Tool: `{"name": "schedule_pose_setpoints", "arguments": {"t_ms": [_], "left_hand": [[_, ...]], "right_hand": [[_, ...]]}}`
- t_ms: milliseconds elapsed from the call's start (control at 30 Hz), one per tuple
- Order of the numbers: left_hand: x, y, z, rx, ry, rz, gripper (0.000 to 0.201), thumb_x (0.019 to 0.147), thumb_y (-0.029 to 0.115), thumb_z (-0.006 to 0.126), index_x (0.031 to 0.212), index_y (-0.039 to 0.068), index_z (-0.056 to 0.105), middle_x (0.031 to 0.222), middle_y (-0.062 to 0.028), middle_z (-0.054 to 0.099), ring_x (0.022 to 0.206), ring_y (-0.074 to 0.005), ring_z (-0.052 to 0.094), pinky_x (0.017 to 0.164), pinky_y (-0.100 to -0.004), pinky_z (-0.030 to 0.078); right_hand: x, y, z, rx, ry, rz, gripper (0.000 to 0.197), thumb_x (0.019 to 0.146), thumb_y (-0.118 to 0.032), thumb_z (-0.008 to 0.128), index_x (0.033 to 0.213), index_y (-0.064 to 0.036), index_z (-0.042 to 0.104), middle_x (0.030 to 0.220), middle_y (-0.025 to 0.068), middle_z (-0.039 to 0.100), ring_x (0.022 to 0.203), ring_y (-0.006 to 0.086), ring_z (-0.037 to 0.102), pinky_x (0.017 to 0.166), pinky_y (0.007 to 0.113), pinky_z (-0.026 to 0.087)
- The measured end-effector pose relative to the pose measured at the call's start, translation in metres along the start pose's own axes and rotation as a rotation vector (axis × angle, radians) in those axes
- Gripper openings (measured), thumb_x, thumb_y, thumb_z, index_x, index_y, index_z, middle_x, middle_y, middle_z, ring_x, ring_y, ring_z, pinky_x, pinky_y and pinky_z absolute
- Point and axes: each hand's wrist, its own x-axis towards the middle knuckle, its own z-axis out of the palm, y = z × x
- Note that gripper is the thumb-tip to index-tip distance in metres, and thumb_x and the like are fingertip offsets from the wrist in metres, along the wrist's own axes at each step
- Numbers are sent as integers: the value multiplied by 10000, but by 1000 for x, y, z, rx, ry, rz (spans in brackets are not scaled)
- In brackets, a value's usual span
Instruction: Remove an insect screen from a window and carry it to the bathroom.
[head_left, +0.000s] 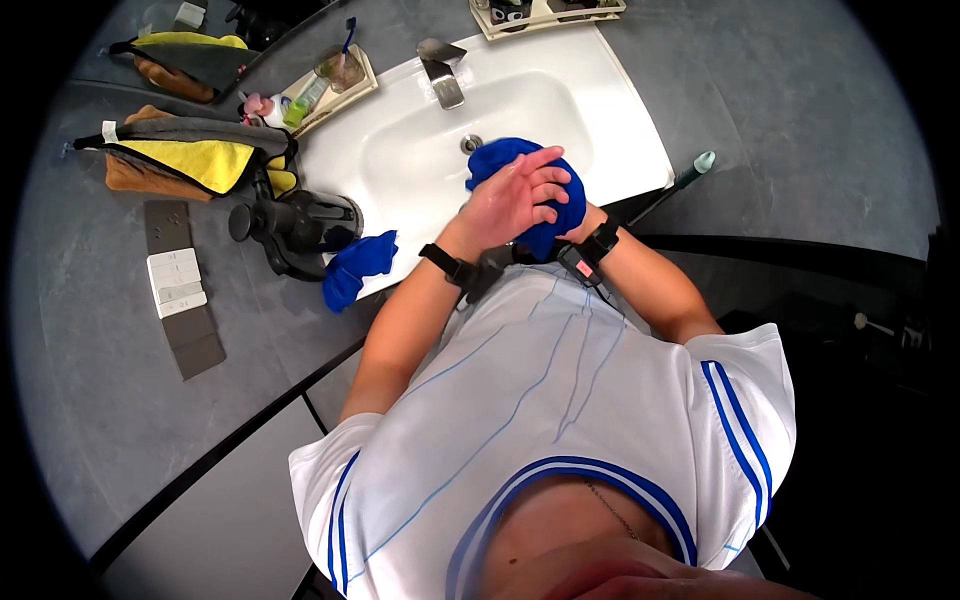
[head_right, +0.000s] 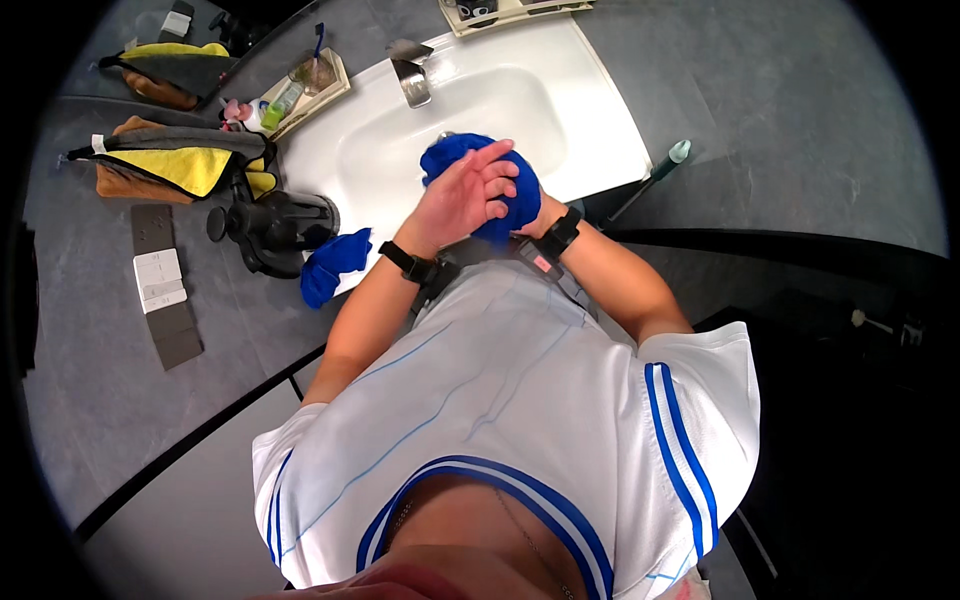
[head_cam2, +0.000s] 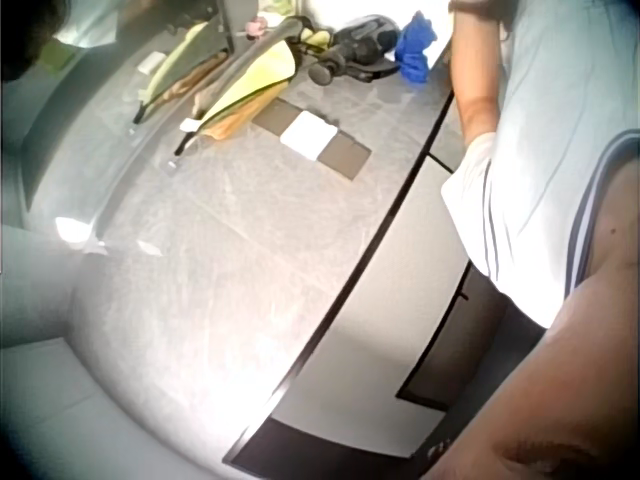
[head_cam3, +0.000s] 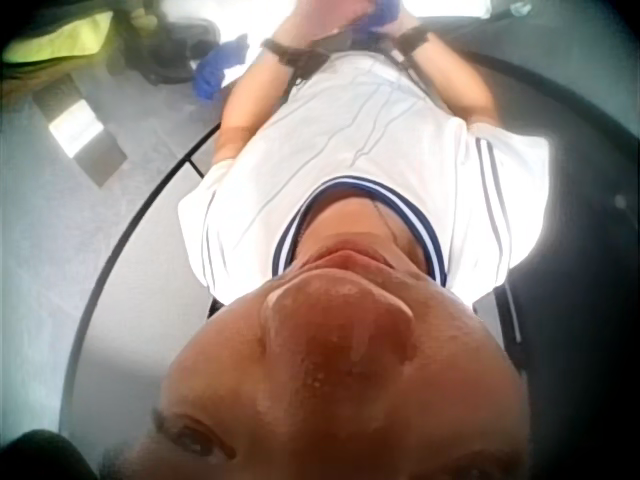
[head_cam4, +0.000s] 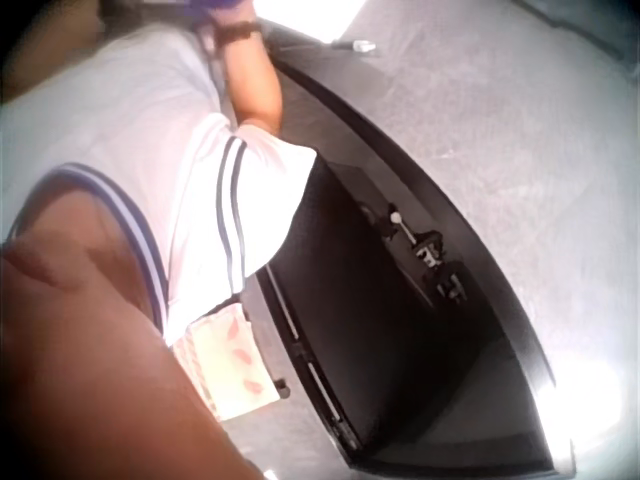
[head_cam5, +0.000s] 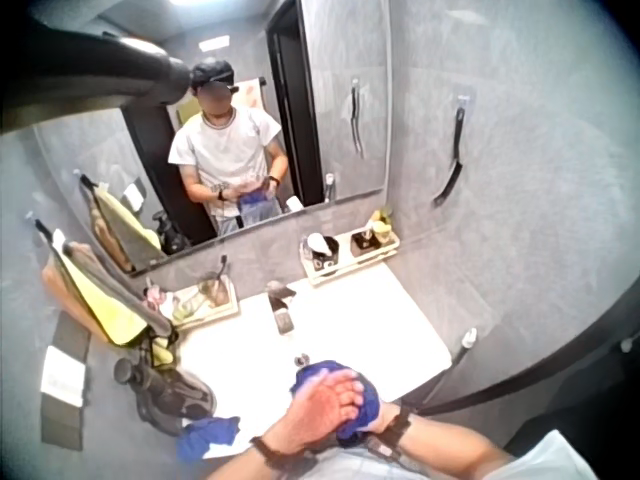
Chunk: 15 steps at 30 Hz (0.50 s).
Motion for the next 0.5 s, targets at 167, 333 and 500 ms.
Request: {"name": "schedule_pose_setpoints", "arguments": {"t_ms": [167,333,500], "left_hand": [[-1,9,-27,126,-42,-63,705,1171,576,337,1631,58,470,1533,-168,628,1376,-336,633,1127,-509,516],[-39,12,-60,657,620,165,562,1166,399,454,1618,65,475,1580,-176,590,1378,-345,633,1136,-477,506],[-102,-14,-75,436,731,273,545,1147,356,521,1597,51,486,1560,-176,605,1324,-307,673,1076,-422,545]], "right_hand": [[-22,-35,28,-173,-10,30,460,1142,-517,478,1257,-126,691,823,0,726,685,158,692,629,342,585],[-45,-116,17,-1041,569,-758,402,1092,-423,613,1092,-55,775,953,42,754,791,184,724,696,336,585],[-44,-152,-5,-2439,1118,-703,482,998,-443,717,1363,-127,723,1568,143,600,1447,375,527,1163,624,407]]}}
